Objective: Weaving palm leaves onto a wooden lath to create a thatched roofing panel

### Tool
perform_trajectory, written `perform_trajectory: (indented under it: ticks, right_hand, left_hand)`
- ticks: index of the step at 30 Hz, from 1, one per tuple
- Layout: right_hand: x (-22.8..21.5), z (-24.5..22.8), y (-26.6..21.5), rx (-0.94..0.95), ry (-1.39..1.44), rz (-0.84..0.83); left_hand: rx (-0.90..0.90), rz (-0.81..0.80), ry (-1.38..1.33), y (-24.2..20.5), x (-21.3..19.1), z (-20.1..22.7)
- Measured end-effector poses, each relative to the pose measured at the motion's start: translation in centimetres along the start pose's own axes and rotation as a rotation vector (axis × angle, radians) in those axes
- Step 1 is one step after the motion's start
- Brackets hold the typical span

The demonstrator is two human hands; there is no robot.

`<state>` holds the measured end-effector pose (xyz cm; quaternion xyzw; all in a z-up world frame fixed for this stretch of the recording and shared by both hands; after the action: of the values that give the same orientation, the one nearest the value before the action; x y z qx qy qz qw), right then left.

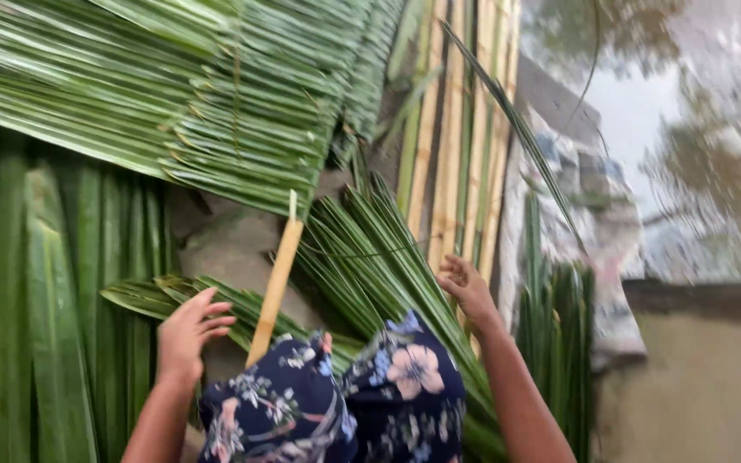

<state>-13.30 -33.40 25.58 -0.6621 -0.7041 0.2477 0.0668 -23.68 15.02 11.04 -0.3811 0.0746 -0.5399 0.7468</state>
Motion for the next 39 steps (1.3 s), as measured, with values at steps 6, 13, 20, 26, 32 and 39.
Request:
perform_trajectory:
  ticks: [6,13,20,26,32,39]
  right_hand:
    - [-3.5,19.4,-12.9,0.324,-0.347,0.153]
    - [3.1,27.3,-12.4,0.117,-0.778,-0.017]
    - [0.2,21.0,-5.6,0.051,-0.715,0.258]
    - [-5.1,22.6,4.2,0.055,-0.755,0.293]
    - [-4.2,22.0,9.3,0.076,-0.935,0.232]
    - [-3.4,19.5,8.9,0.039,-0.925,0.203]
  left_hand:
    - [0.066,0.115,0.067,-5.9,-8.3,-2.5]
    - [0.092,-0.212,0.583,-5.1,-1.0,6.5]
    - [-0.009,-0.529,0.944,-3.5,10.4,10.8]
    - [-0.286,-0.635,1.097,0.3,12.9,6.1]
    - [-0.318,-0.745,1.080,2.4,15.1,2.4]
    - [-0.220,-0.778,0.775,6.1,15.8,-2.0]
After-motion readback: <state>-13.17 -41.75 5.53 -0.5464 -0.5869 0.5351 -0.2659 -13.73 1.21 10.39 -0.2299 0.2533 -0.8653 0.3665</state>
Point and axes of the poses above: each hand's wrist, its own y-axis towards the middle knuckle, its own x-axis out of the palm, z = x × y, the point moved 5 cm from there along y, towards the middle knuckle, and after that the axes turned 4 degrees about -z, right-handed, at the moved point
